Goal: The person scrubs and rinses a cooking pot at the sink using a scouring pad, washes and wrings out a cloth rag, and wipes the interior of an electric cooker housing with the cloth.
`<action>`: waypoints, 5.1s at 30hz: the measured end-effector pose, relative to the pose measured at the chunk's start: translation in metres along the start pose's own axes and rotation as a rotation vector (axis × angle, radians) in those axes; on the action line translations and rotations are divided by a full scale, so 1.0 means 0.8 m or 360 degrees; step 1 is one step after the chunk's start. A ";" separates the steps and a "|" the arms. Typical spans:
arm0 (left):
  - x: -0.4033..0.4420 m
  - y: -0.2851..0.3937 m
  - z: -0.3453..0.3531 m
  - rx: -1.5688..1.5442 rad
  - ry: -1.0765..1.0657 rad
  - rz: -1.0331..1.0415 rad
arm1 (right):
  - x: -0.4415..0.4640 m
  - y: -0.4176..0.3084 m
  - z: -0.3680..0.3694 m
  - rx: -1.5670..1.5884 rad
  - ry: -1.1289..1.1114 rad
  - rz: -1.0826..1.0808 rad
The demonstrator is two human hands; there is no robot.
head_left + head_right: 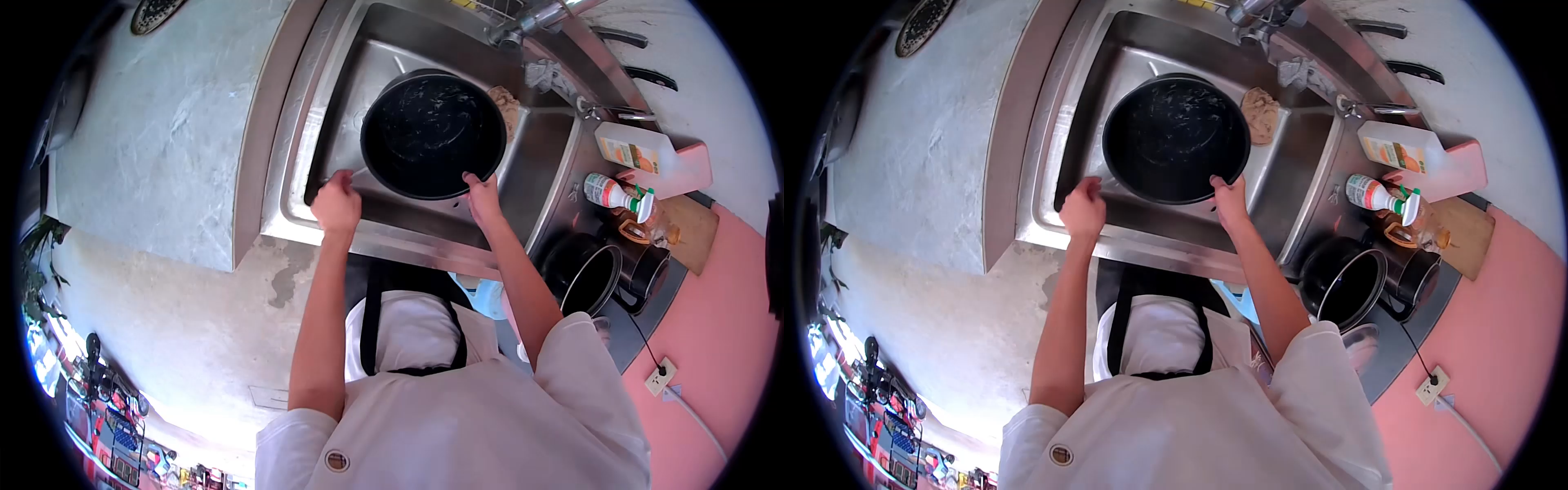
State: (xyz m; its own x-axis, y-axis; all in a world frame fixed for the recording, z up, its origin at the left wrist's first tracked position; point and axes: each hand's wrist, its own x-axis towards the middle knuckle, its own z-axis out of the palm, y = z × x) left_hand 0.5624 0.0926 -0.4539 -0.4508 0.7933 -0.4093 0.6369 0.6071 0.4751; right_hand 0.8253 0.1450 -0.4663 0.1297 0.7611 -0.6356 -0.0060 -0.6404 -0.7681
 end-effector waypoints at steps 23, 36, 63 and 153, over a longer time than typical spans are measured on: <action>-0.020 0.140 -0.051 -0.1291 0.0556 0.0660 | 0.048 0.015 0.167 0.1829 -0.0995 0.0088; -0.003 0.101 0.033 -0.2768 0.0136 -0.0091 | -0.035 -0.071 0.084 0.0755 0.0111 -0.0115; 0.030 0.066 0.040 -0.2751 -0.0558 0.0332 | 0.000 -0.015 -0.032 0.0896 -0.0344 -0.0405; -0.185 -0.457 -0.414 -0.1113 -0.0014 -0.1481 | 0.175 0.003 -0.075 -0.1489 0.1242 -0.0554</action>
State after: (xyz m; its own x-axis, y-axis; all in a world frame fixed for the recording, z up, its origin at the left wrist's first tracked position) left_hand 0.1892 -0.2317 -0.3091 -0.5568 0.0292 -0.8301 -0.4227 0.8504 0.3134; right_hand 0.9028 0.2436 -0.5523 0.5335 0.8444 0.0484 0.8055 -0.4898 -0.3334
